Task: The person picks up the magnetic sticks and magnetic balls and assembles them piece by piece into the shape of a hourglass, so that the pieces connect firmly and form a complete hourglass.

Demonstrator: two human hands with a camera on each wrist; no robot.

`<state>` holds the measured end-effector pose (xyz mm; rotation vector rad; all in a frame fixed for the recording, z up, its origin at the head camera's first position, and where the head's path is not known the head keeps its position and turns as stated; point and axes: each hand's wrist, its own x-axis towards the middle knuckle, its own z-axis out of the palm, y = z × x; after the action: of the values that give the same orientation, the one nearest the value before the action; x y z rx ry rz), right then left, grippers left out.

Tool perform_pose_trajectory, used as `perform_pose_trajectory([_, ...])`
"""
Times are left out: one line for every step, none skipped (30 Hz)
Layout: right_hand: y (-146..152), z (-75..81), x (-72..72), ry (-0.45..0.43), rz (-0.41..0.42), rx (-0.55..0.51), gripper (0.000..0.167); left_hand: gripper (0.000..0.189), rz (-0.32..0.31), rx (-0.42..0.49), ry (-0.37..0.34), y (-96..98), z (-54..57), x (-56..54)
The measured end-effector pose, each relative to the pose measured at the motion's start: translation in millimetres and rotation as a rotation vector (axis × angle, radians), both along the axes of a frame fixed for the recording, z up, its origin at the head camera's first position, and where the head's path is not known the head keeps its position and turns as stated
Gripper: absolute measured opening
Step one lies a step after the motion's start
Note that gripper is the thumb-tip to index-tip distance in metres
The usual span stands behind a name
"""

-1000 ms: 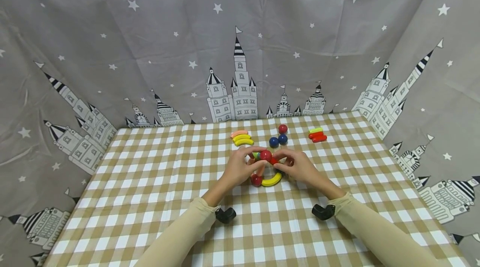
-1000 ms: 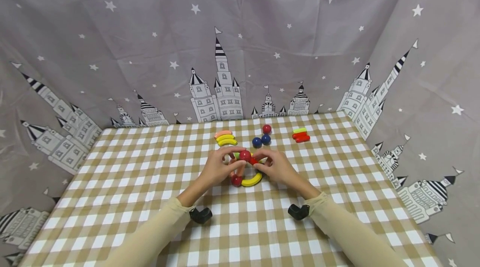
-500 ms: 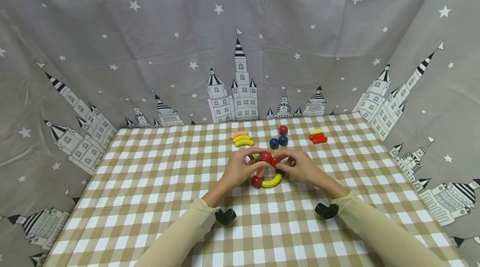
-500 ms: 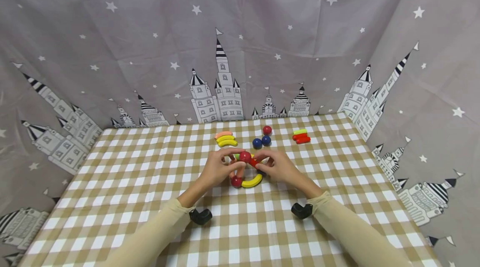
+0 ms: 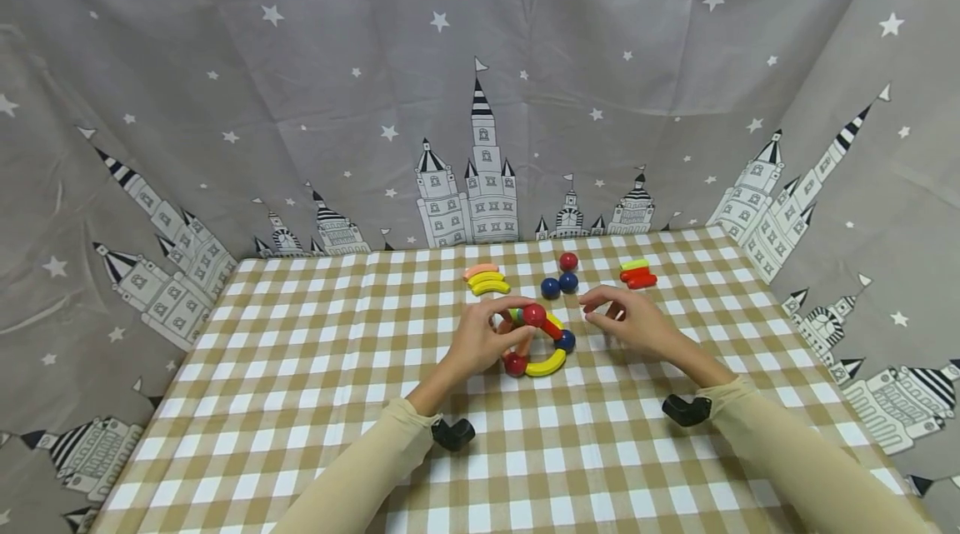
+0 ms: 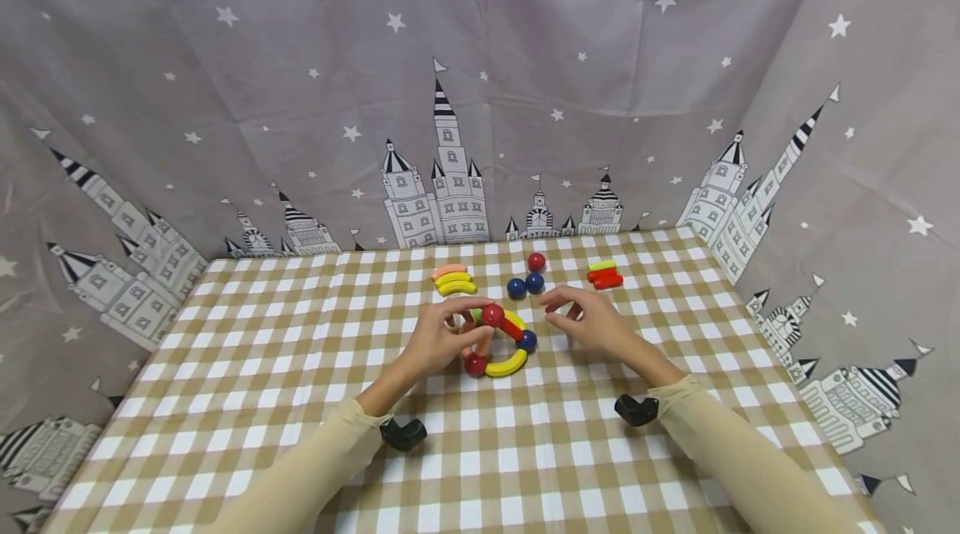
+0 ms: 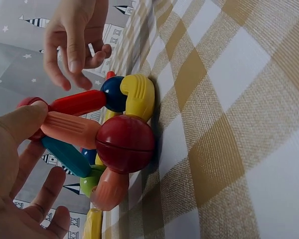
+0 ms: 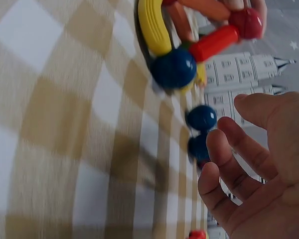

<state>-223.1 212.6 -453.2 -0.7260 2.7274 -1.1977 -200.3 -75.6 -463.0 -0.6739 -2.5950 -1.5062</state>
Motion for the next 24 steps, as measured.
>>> perform_pose_trajectory([3.6, 0.4, -0.9, 0.002, -0.01, -0.001, 0.025, 0.038, 0.0, -0.001, -0.005, 0.0, -0.1, 0.0])
perform_pose_trajectory([7.4, 0.5, -2.2, 0.014, -0.023, 0.003, 0.025, 0.038, -0.001, 0.0, -0.01, -0.1, -0.1, 0.1])
perform_pose_trajectory([11.0, 0.8, -3.3, 0.026, -0.035, 0.001, 0.024, 0.038, -0.003, 0.001, -0.013, -0.2, -0.2, 0.2])
perform_pose_trajectory([14.6, 1.3, -4.4, 0.039, -0.048, -0.002, 0.024, 0.038, -0.004, 0.004, -0.014, -0.4, -0.6, 0.2])
perform_pose_trajectory([18.3, 1.6, -5.4, 0.06, -0.064, 0.001, 0.024, 0.038, -0.005, 0.007, -0.013, -0.5, -1.0, 0.2])
perform_pose_trajectory([21.8, 1.8, -6.3, 0.084, -0.082, 0.002, 0.023, 0.038, -0.005, 0.011, -0.011, -0.6, -1.6, 0.2])
perform_pose_trajectory([25.2, 1.7, -7.5, 0.109, -0.098, 0.004, 0.023, 0.038, -0.006, 0.015, -0.011, -0.7, -1.9, 0.2])
perform_pose_trajectory([28.8, 1.1, -9.0, 0.132, -0.114, 0.003, 0.024, 0.038, -0.008, 0.019, -0.01, -0.6, -2.1, 0.1])
perform_pose_trajectory([32.2, 0.6, -10.3, 0.15, -0.128, 0.001, 0.024, 0.038, -0.008, 0.021, -0.013, -0.6, -2.3, 0.1])
perform_pose_trajectory([35.7, 0.1, -12.0, 0.162, -0.141, -0.002, 0.025, 0.038, -0.008, 0.026, -0.016, -0.6, -2.5, 0.1])
perform_pose_trajectory([39.1, -0.7, -13.9, 0.177, -0.149, -0.004, 0.025, 0.038, -0.008, 0.029, -0.017, -0.6, -2.7, 0.1])
perform_pose_trajectory([42.3, -1.6, -15.9, 0.182, -0.154, -0.008, 0.026, 0.039, -0.009, 0.032, -0.019, -0.7, -3.0, 0.1])
perform_pose_trajectory([45.3, -2.4, -17.9, 0.184, -0.164, -0.009, 0.027, 0.039, -0.009, 0.034, -0.02, -0.7, -3.1, 0.1])
perform_pose_trajectory([48.4, -3.5, -20.0, 0.182, -0.173, -0.009, 0.029, 0.04, -0.008, 0.037, -0.021, -0.7, -3.3, 0.2])
perform_pose_trajectory([51.3, -5.0, -22.3, 0.189, -0.182, -0.002, 0.03, 0.04, -0.006, 0.038, -0.024, -0.8, -3.6, 0.4])
perform_pose_trajectory([54.2, -6.3, -24.5, 0.196, -0.189, -0.002, 0.031, 0.04, -0.004, 0.038, -0.023, -0.9, -3.8, 0.5])
perform_pose_trajectory([56.7, -7.8, -26.8, 0.207, -0.197, -0.001, 0.033, 0.039, -0.002, 0.038, -0.023, -0.9, -4.0, 0.6])
perform_pose_trajectory([59.1, -9.3, -29.0, 0.219, -0.206, -0.002, 0.034, 0.039, 0.0, 0.037, -0.023, -1.0, -4.2, 0.7])
perform_pose_trajectory([61.3, -10.8, -30.9, 0.232, -0.216, -0.003, 0.035, 0.039, 0.002, 0.037, -0.025, -0.9, -4.2, 0.8])
perform_pose_trajectory([63.4, -12.4, -33.0, 0.244, -0.224, -0.003, 0.036, 0.038, 0.004, 0.036, -0.028, -0.9, -4.4, 0.8])
perform_pose_trajectory([65.3, -13.9, -34.8, 0.25, -0.23, -0.004, 0.036, 0.038, 0.006, 0.034, -0.031, -0.9, -4.5, 0.9])
perform_pose_trajectory([67.0, -14.9, -36.4, 0.25, -0.235, -0.008, 0.037, 0.038, 0.007, 0.033, -0.034, -1.0, -4.5, 0.9])
perform_pose_trajectory([68.3, -16.0, -37.9, 0.249, -0.237, -0.008, 0.037, 0.038, 0.006, 0.034, -0.035, -1.0, -4.6, 1.0])
perform_pose_trajectory([69.4, -16.9, -39.1, 0.246, -0.239, -0.007, 0.037, 0.038, 0.005, 0.033, -0.038, -1.1, -4.6, 1.2])
